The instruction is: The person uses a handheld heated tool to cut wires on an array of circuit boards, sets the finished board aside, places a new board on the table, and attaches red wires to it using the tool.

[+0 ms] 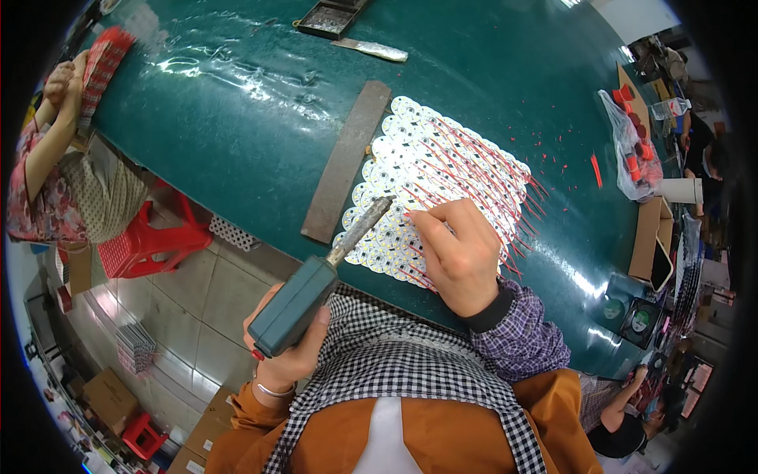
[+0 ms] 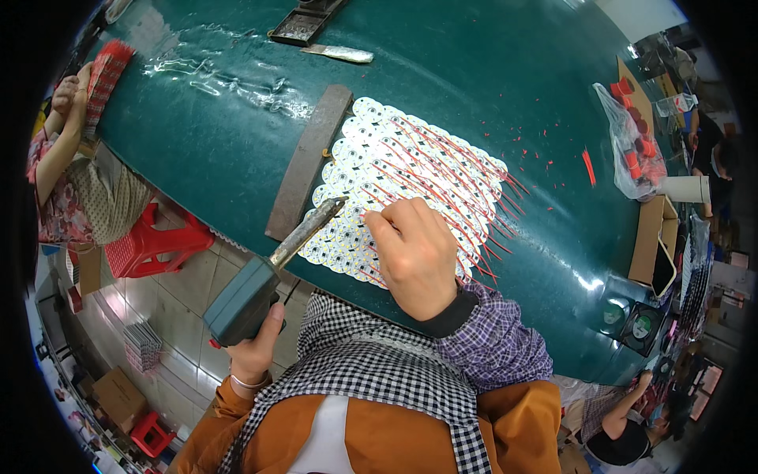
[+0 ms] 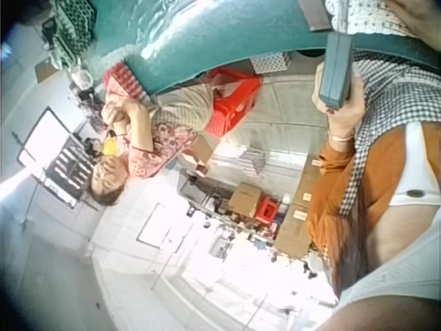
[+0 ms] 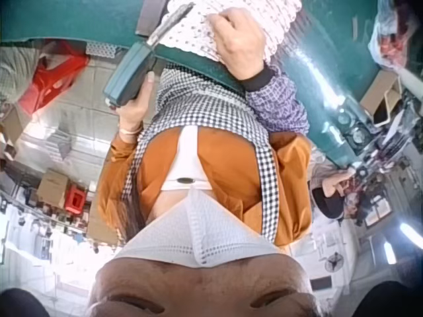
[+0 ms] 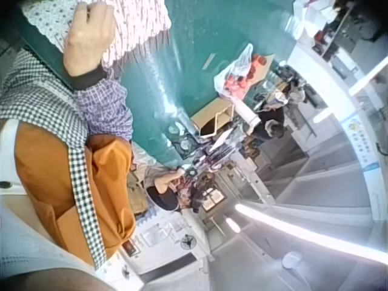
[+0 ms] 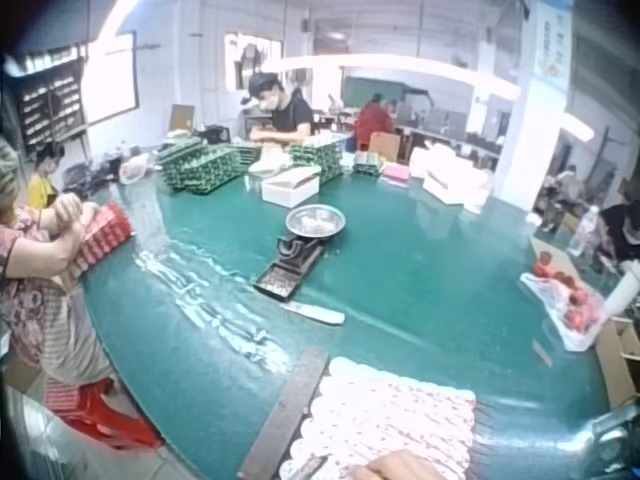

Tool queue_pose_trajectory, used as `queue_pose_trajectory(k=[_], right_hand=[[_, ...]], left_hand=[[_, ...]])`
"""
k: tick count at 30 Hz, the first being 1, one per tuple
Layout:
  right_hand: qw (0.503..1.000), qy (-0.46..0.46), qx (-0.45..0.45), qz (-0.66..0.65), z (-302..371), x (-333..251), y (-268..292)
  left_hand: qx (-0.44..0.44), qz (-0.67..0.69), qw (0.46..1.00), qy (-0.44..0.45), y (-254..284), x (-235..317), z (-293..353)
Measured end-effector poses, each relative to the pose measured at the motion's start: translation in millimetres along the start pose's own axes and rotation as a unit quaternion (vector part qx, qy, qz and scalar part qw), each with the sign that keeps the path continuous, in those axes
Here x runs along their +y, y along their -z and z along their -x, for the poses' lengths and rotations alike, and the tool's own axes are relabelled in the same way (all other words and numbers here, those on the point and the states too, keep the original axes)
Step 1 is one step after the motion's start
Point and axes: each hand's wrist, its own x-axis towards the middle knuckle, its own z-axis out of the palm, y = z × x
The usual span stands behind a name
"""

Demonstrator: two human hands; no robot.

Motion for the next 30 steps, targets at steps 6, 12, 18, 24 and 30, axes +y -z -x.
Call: queue_pose_trajectory(k=[6, 12, 18, 24, 30], right_hand=[[0.999, 0.017, 0.011, -0.032, -1.4, -2.6, -3.8], [0.999, 0.021, 0.006, -0.023, 2.6, 0.4, -10.2], [1.0, 0.025, 0.002, -0.007, 3.0, 0.8, -11.1], [1.0, 0.027, 0.009, -0.007, 3.3, -0.6, -12.3], [1.0, 0.026, 0.009, -0.009, 2.5, -1.1, -12.1]], left_hand=[[-0.003, 0.003, 1.0, 0.031, 2.0, 4.6, -1.9], [-0.018, 0.025, 0.999, 0.029, -0.2, 6.9, -4.6], [-0.022, 0.008, 1.0, -0.004, -1.5, 5.0, -6.2], [-0.029, -0.016, 0.999, -0.026, 0.3, 5.2, -5.9], [0.003, -0.022, 1.0, -0.021, 3.4, -9.2, 14.1]])
